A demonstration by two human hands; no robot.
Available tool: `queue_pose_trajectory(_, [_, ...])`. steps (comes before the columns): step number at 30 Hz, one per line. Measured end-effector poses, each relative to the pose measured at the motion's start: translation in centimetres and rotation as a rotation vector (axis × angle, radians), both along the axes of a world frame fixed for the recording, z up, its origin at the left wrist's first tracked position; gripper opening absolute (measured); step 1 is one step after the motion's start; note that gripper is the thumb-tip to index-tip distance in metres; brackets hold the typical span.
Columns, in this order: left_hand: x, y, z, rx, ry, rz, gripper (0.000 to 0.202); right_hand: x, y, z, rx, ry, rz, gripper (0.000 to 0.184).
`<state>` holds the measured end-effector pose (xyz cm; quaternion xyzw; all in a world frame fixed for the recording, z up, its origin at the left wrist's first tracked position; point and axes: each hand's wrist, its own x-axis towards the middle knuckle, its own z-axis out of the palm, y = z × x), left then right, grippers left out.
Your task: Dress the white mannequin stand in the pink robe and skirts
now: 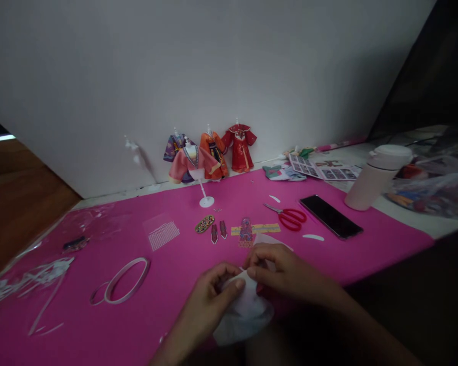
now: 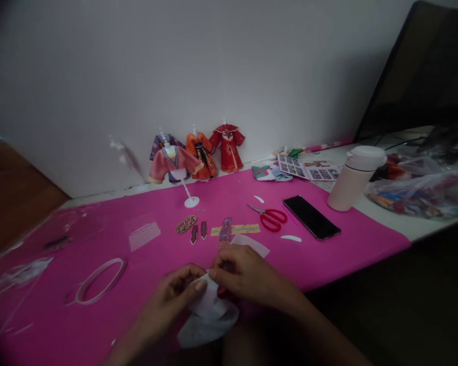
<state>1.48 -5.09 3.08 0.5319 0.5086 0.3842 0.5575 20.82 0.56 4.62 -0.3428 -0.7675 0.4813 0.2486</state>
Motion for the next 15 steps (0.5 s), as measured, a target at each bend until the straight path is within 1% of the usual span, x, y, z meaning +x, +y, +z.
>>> queue_pose_trajectory(3, [-0.05, -0.01, 0.05, -0.086, 0.002, -0.033, 0.027, 0.03, -0.19, 0.39, -0.020, -0.044, -0.018, 0.015])
queue_pose_trajectory(6, [-0.06, -0.01, 0.05, -0.113, 0.019, -0.014, 0.027, 0.14, -0.40, 0.60, 0.006, -0.085, -0.006, 0.014])
queue_pose_trajectory(9, [-0.03, -0.10, 0.04, -0.130, 0.021, -0.006, 0.028, 0.15, -0.49, 0.40, 0.025, -0.098, 0.026, 0.012])
queue_pose_trajectory(12, [0.07, -0.27, 0.11, -0.151, -0.013, -0.004, 0.027, -0.01, -0.42, -0.02, -0.016, -0.101, 0.049, 0.010])
queue_pose_trajectory(15, [0.16, -0.35, 0.10, -0.174, -0.046, -0.010, 0.024, -0.19, -0.33, -0.25, -0.038, -0.099, 0.040, 0.006])
